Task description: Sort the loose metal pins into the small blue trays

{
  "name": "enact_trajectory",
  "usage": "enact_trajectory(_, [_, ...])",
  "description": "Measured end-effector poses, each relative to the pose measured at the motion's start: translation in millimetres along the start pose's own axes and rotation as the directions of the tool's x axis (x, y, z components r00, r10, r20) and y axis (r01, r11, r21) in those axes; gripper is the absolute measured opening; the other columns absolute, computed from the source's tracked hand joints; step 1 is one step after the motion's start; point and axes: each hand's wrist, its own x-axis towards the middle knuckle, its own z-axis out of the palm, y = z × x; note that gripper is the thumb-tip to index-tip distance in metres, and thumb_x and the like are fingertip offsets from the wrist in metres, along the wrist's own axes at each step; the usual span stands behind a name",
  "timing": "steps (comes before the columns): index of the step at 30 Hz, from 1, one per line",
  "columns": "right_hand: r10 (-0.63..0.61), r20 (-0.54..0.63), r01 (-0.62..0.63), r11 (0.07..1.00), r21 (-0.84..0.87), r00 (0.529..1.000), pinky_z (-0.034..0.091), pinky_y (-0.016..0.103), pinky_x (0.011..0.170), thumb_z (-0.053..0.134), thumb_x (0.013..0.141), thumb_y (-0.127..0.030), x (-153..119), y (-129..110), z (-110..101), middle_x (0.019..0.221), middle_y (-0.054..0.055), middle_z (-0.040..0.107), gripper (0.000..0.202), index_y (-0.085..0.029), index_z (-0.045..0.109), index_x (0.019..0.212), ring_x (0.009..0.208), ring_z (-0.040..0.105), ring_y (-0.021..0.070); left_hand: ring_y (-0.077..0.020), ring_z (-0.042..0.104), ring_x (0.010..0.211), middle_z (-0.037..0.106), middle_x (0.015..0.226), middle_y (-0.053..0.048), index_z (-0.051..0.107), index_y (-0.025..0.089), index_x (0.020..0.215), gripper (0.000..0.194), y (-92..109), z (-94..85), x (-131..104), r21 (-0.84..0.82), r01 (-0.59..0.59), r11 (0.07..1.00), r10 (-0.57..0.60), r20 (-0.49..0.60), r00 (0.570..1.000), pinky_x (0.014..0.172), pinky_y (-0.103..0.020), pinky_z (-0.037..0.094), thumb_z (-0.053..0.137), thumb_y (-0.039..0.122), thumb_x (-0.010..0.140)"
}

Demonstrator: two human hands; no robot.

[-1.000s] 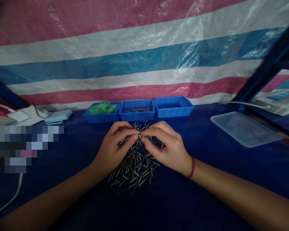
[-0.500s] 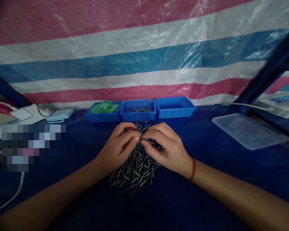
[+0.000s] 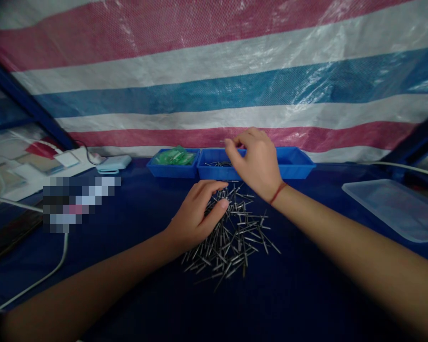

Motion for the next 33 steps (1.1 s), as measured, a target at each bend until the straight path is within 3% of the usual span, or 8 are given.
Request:
enact_trajectory(3, [0.023,0.095,-0.014,0.995,-0.096,0.995,0.041,0.042,0.074,0.047,0.085,-0.035,18.1,7.4,24.4,0.068,0.010,0.059,0.031,-0.018,0.062,0.065,0.073,0.055,0.0238,-0.0212,0.053,0.099,0.058,0.106,-0.008,0.053,0.017,0.110,0.024,1.0,-1.1,-0.2,0.034,0.003,0.999,-0.004,0.041,0.999,0.088,-0.040,0.043,0.045,0.030,0.091])
enact_trajectory(6, [0.024,0.118,-0.010,0.993,-0.119,0.993,0.041,0.042,0.073,0.047,0.085,-0.037,15.7,9.2,30.1,0.069,0.010,0.061,0.032,-0.018,0.062,0.065,0.073,0.056,0.0235,-0.0204,0.054,0.095,0.060,0.102,-0.007,0.056,0.017,0.104,0.022,0.8,-2.8,0.4,0.064,0.003,0.998,-0.006,0.048,0.999,0.085,-0.039,0.043,0.044,0.031,0.091])
enact_trajectory(10, [0.017,0.148,-0.008,0.998,-0.057,0.989,0.042,0.040,0.073,0.047,0.086,-0.035,-14.8,7.3,6.3,0.072,0.007,0.064,0.028,-0.020,0.062,0.068,0.074,0.058,0.0223,-0.0192,0.055,0.090,0.061,0.096,-0.006,0.060,0.017,0.096,0.022,-6.2,-9.8,4.8,0.139,-0.025,0.990,0.016,0.068,0.998,0.081,-0.037,0.044,0.044,0.030,0.092])
enact_trajectory(15, [0.358,0.241,-0.395,0.910,0.125,0.902,0.046,0.035,0.069,0.049,0.085,-0.034,-68.5,16.0,-28.0,0.082,0.004,0.069,0.023,-0.021,0.065,0.076,0.077,0.063,0.0211,-0.0186,0.055,0.086,0.061,0.091,-0.006,0.062,0.016,0.089,0.018,-30.3,-23.2,15.4,0.241,-0.073,0.968,0.067,0.035,0.997,0.080,-0.036,0.044,0.045,0.020,0.089])
enact_trajectory(17, [0.419,0.217,-0.455,0.876,0.158,0.882,0.047,0.034,0.070,0.050,0.083,-0.033,-81.9,19.9,-32.9,0.081,0.003,0.069,0.021,-0.021,0.066,0.075,0.078,0.063,0.0207,-0.0193,0.055,0.088,0.062,0.092,-0.007,0.062,0.015,0.092,0.016,-39.2,-26.1,18.4,0.259,-0.090,0.962,0.087,0.022,0.996,0.082,-0.036,0.043,0.046,0.016,0.087])
enact_trajectory(20, [0.431,0.172,-0.460,0.862,0.214,0.886,0.048,0.033,0.070,0.051,0.083,-0.031,-88.4,21.1,-32.5,0.079,0.002,0.069,0.020,-0.022,0.065,0.073,0.078,0.064,0.0201,-0.0199,0.054,0.089,0.062,0.094,-0.007,0.060,0.015,0.097,0.019,-46.2,-27.2,19.4,0.276,-0.131,0.952,0.106,0.102,0.989,0.082,-0.037,0.043,0.047,0.012,0.084])
enact_trajectory(24, [0.380,0.227,-0.427,0.878,0.218,0.897,0.048,0.032,0.068,0.053,0.082,-0.030,-86.7,19.1,-28.7,0.079,0.001,0.069,0.018,-0.021,0.066,0.073,0.074,0.064,0.0191,-0.0190,0.054,0.086,0.061,0.095,-0.006,0.063,0.017,0.095,0.019,-47.6,-24.6,17.5,0.260,-0.182,0.948,0.114,0.256,0.960,0.080,-0.036,0.044,0.048,0.015,0.084])
enact_trajectory(33, [0.467,0.299,-0.538,0.810,0.233,0.832,0.046,0.034,0.071,0.051,0.081,-0.030,-86.4,22.3,-26.9,0.082,0.003,0.069,0.020,-0.019,0.066,0.074,0.077,0.063,0.0198,-0.0232,0.050,0.102,0.057,0.113,-0.008,0.057,0.024,0.117,0.031,-39.5,-4.9,20.4,0.261,-0.215,0.941,0.102,0.386,0.917,0.083,-0.041,0.043,0.044,0.034,0.091])
